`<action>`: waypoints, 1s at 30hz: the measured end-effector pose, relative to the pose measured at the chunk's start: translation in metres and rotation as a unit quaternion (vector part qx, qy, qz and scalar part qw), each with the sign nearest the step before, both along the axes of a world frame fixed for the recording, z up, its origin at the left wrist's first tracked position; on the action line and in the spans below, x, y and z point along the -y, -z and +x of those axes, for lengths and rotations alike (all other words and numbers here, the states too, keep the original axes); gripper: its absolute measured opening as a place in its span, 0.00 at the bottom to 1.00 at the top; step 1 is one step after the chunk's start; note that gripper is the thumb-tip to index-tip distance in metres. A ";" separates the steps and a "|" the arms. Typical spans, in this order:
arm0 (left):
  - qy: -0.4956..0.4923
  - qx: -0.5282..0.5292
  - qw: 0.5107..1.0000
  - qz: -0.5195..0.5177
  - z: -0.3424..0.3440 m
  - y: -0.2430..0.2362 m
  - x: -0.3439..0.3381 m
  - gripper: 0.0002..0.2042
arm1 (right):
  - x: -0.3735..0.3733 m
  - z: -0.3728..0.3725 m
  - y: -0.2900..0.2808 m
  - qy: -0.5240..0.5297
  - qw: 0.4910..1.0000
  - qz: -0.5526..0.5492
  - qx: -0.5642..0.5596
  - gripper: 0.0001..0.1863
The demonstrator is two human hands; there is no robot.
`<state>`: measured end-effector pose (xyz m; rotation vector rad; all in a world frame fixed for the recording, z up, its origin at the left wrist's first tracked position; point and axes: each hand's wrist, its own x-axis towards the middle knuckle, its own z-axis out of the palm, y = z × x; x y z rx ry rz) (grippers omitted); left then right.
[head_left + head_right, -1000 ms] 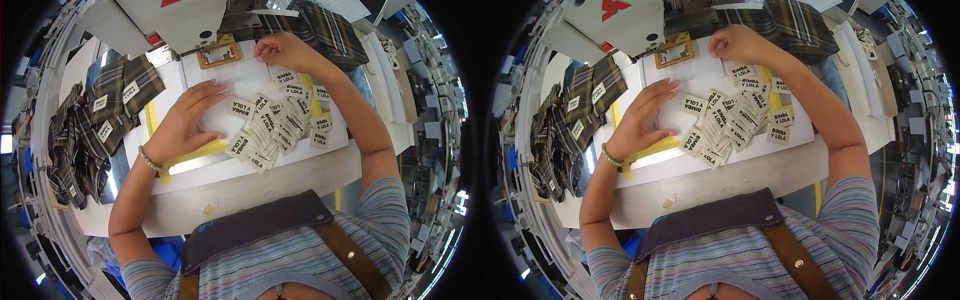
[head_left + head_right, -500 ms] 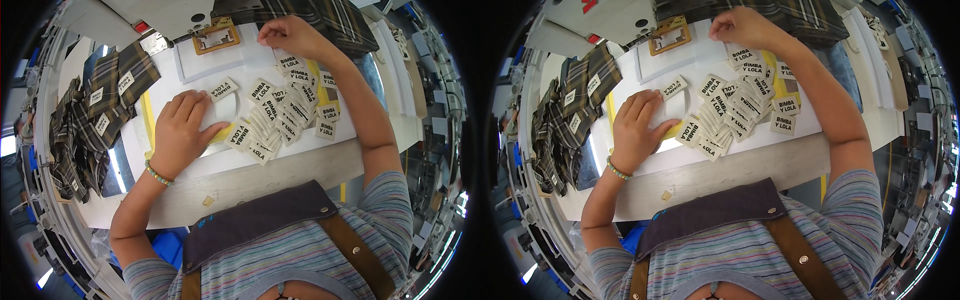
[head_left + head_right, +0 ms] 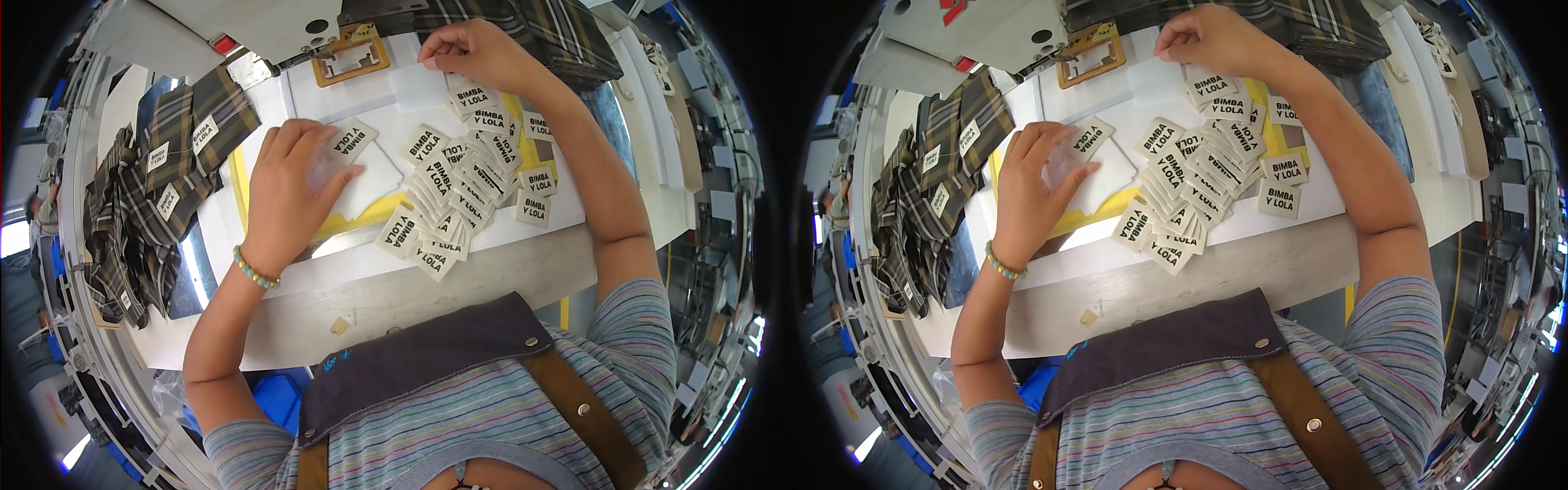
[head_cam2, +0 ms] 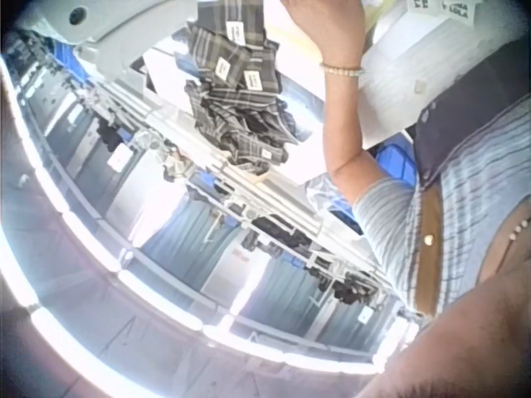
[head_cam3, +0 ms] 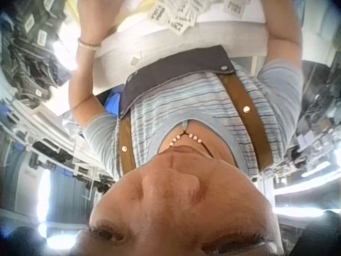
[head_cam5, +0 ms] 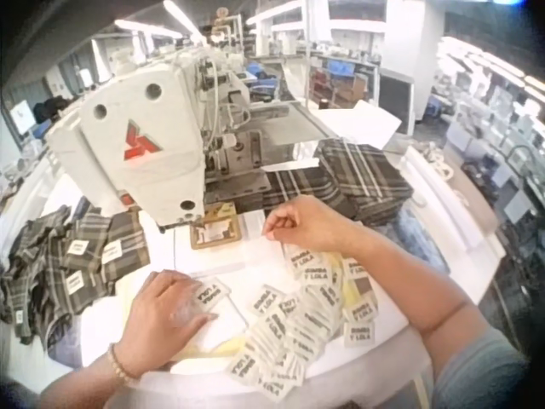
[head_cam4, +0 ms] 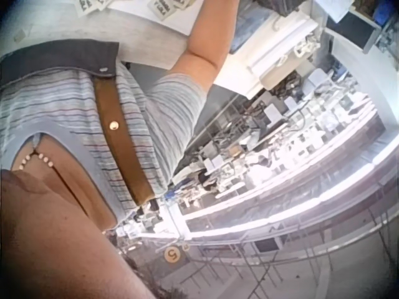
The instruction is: The person repeatedly picks up plaid fabric pieces and white rectangular labels from a workbench. They place each label onto a fabric piece and feed it into a sewing machine to attach it. After sewing, the person removes the finished item and places it into a growing stack on the left side of the table.
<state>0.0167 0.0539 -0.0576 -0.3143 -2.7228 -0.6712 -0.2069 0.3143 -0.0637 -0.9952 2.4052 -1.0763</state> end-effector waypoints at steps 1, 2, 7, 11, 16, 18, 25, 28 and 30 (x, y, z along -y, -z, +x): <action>0.002 0.000 1.000 0.010 -0.004 0.004 -0.001 0.17 | 0.000 0.000 0.000 0.002 1.000 0.005 -0.004 0.11; 0.004 0.000 1.000 0.021 -0.008 0.007 -0.002 0.15 | -0.001 -0.001 0.001 0.000 1.000 0.002 -0.003 0.11; -0.024 -0.071 0.995 0.061 -0.019 0.012 0.001 0.07 | -0.002 -0.004 0.005 -0.003 1.000 -0.011 0.002 0.12; -0.013 -0.133 0.988 0.083 -0.016 -0.011 -0.005 0.09 | -0.003 -0.008 0.009 -0.005 1.000 -0.025 0.006 0.11; 0.133 -0.053 0.989 -0.026 0.006 -0.018 -0.038 0.32 | -0.002 -0.006 0.007 -0.002 1.000 -0.025 0.019 0.11; 0.104 -0.025 0.994 0.001 0.010 -0.003 -0.034 0.34 | 0.000 -0.001 0.003 -0.008 0.999 -0.034 0.005 0.10; 0.136 0.029 0.990 -0.036 -0.003 0.013 -0.004 0.31 | 0.004 0.005 -0.013 0.047 0.998 -0.010 0.052 0.11; 0.167 -0.006 0.983 -0.078 -0.007 -0.004 -0.004 0.29 | 0.008 -0.007 -0.003 0.028 0.994 -0.062 0.085 0.11; 0.183 -0.003 0.981 -0.072 -0.016 -0.004 -0.004 0.30 | 0.015 -0.014 -0.001 0.033 0.992 -0.069 0.097 0.12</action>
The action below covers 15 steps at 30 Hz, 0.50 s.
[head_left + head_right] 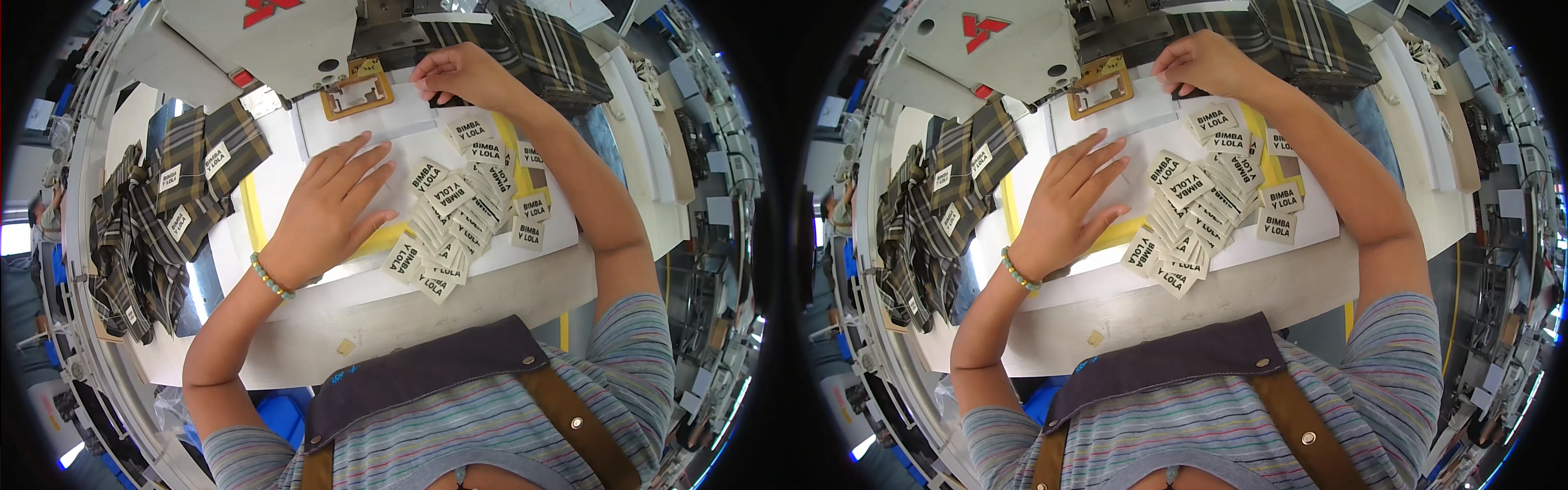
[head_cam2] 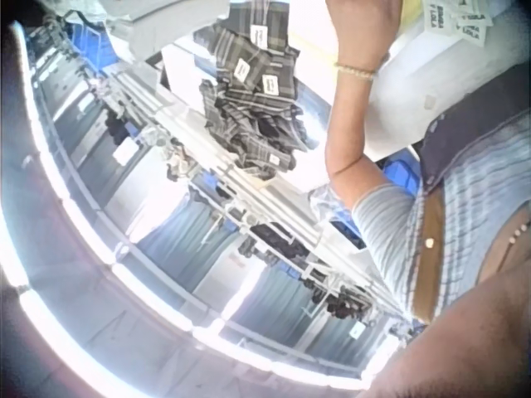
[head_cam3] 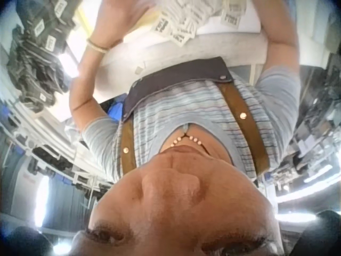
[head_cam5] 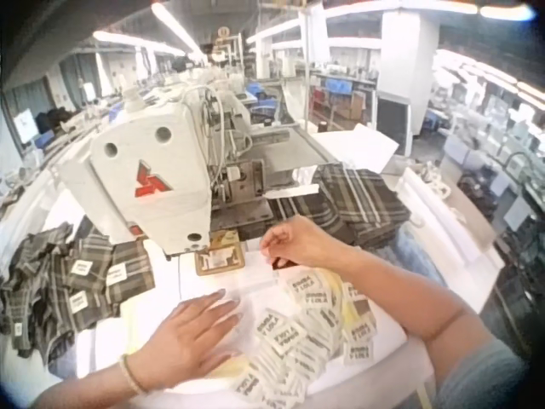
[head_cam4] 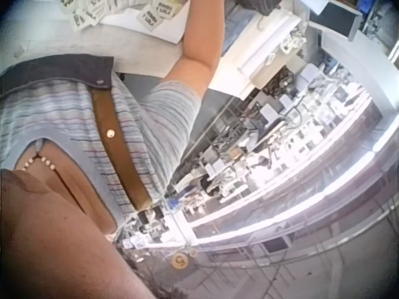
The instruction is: The person repeatedly picks up plaid fabric pieces and white rectangular labels from a workbench. They place each label onto a fabric piece and feed it into a sewing machine to attach it. After sewing, the person removes the finished item and places it into a growing stack on the left side of the table.
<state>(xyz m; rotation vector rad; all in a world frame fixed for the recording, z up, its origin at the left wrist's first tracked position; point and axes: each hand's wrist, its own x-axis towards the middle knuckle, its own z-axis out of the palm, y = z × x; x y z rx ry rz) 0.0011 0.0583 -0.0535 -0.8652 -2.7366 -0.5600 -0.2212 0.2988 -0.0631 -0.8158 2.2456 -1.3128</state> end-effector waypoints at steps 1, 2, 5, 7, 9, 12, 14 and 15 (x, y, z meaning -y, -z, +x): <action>0.007 0.002 1.000 0.004 -0.005 0.002 -0.001 0.30 | 0.005 -0.003 -0.001 0.001 1.000 -0.002 0.006 0.12; 0.006 0.002 1.000 -0.001 -0.011 0.004 -0.002 0.30 | 0.010 -0.006 -0.001 0.003 1.000 0.001 0.021 0.12; 0.002 -0.003 1.000 -0.011 -0.024 0.014 -0.006 0.32 | 0.028 -0.009 -0.013 -0.012 0.998 0.038 0.039 0.14; 0.007 -0.011 1.000 -0.010 -0.030 0.021 -0.007 0.33 | 0.036 -0.012 -0.009 -0.046 0.997 0.016 0.061 0.15; -0.015 -0.007 1.000 -0.022 -0.031 0.020 -0.008 0.34 | 0.038 -0.017 -0.002 -0.060 0.995 0.004 0.077 0.16; -0.051 0.010 0.998 -0.040 -0.025 0.021 -0.003 0.36 | 0.036 -0.012 -0.003 -0.010 0.992 -0.041 0.122 0.14; -0.065 0.019 0.997 -0.046 -0.022 0.020 0.003 0.37 | 0.027 -0.003 -0.018 -0.002 0.999 0.029 0.028 0.14; -0.068 0.023 0.996 -0.046 -0.020 0.018 0.005 0.37 | 0.021 0.003 -0.024 0.002 0.998 0.064 -0.020 0.14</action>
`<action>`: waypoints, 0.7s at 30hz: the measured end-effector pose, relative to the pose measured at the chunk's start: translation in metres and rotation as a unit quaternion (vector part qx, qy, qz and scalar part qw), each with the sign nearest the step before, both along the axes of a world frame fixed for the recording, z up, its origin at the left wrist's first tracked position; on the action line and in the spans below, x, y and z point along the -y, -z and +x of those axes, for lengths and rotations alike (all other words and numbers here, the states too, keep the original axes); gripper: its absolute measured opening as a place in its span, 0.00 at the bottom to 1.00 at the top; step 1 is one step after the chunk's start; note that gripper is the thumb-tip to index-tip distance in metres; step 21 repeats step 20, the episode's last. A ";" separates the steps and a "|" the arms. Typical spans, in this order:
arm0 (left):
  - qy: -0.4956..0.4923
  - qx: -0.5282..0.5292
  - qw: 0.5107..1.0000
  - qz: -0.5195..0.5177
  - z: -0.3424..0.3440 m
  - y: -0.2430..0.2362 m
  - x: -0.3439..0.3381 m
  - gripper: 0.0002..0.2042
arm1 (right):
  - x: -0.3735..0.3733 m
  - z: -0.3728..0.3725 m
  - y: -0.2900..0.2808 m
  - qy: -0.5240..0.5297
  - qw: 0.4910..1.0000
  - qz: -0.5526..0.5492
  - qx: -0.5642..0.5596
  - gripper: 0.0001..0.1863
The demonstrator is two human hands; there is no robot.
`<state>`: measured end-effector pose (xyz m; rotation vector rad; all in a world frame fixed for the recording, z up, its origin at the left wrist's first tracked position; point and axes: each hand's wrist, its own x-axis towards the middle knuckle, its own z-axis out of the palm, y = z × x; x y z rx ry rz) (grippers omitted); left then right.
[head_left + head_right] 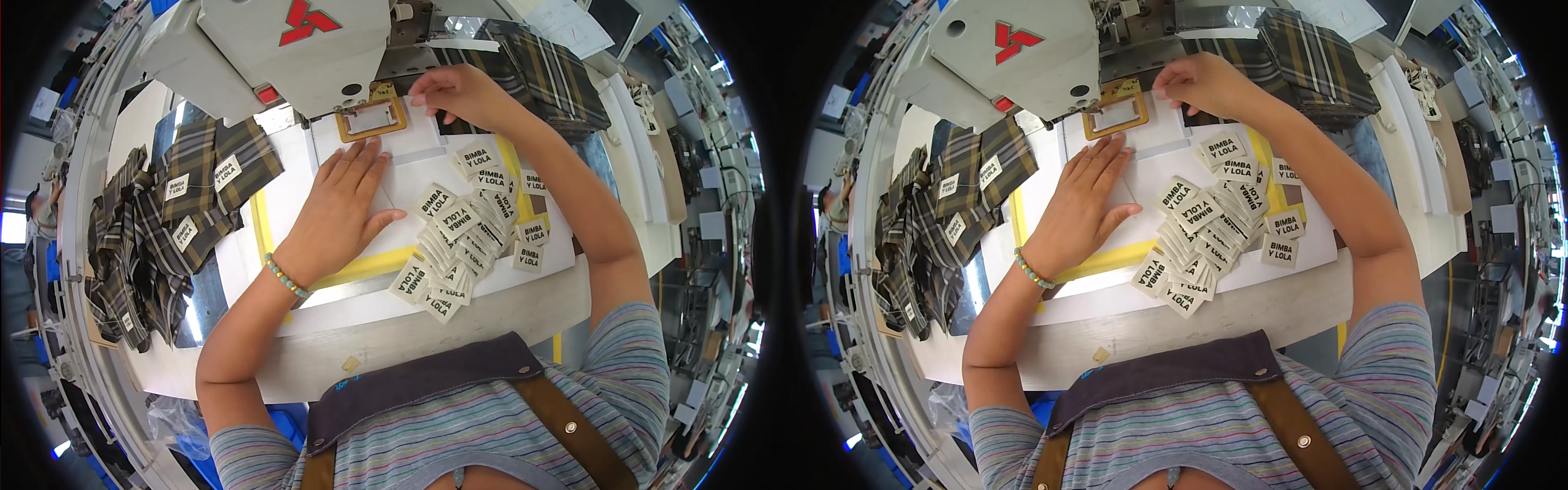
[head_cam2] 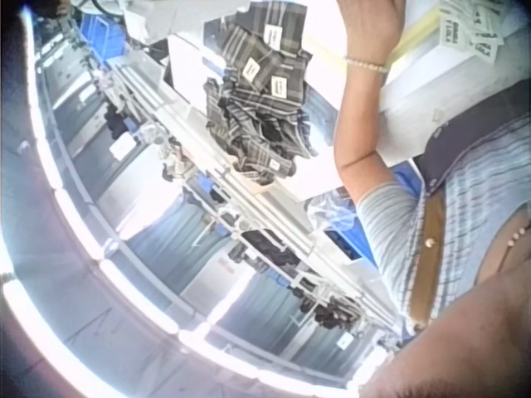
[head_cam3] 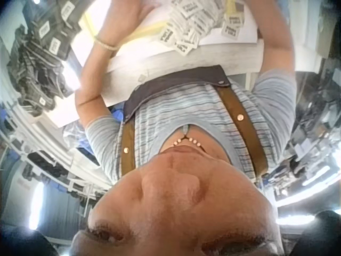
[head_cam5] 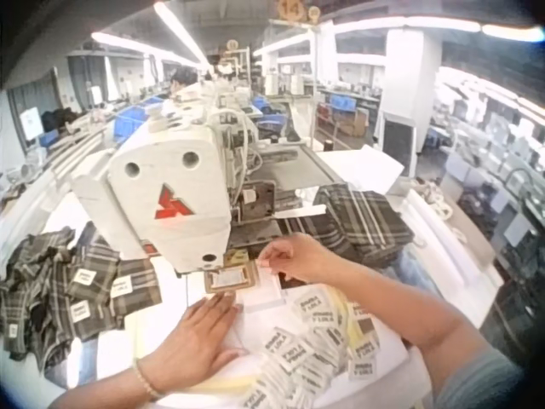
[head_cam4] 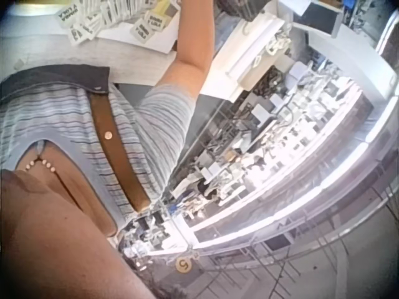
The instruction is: The person repeatedly picks up plaid fabric pieces and white rectangular labels from a workbench. They place each label onto a fabric piece and feed it into a sewing machine to attach it. After sewing, the person removes the finished item and places it into a growing stack on the left side of the table.
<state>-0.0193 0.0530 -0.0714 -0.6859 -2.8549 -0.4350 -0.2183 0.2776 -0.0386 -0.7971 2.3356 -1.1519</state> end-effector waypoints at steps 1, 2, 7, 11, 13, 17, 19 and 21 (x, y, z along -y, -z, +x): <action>-0.003 0.003 1.000 0.001 0.001 0.000 0.001 0.37 | -0.007 0.006 -0.002 -0.012 0.999 0.029 -0.045 0.15; -0.001 0.003 1.000 0.004 0.002 0.000 0.001 0.37 | -0.013 0.011 -0.003 -0.025 0.994 0.057 -0.089 0.15; 0.017 -0.003 1.000 0.011 -0.001 0.003 -0.002 0.38 | -0.030 0.058 0.011 -0.138 0.935 0.076 -0.319 0.23; 0.014 -0.001 1.000 0.020 -0.001 0.004 -0.005 0.39 | -0.020 0.075 0.028 -0.156 0.898 0.124 -0.392 0.32; 0.008 -0.003 1.000 0.016 -0.001 0.003 -0.004 0.39 | -0.013 0.076 0.035 -0.143 0.893 0.127 -0.407 0.31; 0.000 0.001 1.000 0.030 -0.001 0.000 -0.004 0.38 | -0.010 0.072 0.038 -0.142 0.897 0.132 -0.398 0.32; -0.003 0.000 1.000 0.022 -0.001 0.000 -0.005 0.39 | -0.010 0.068 0.037 -0.148 0.897 0.128 -0.396 0.32; -0.005 0.009 1.000 0.024 -0.001 0.000 -0.005 0.39 | -0.011 0.068 0.036 -0.146 0.897 0.128 -0.396 0.32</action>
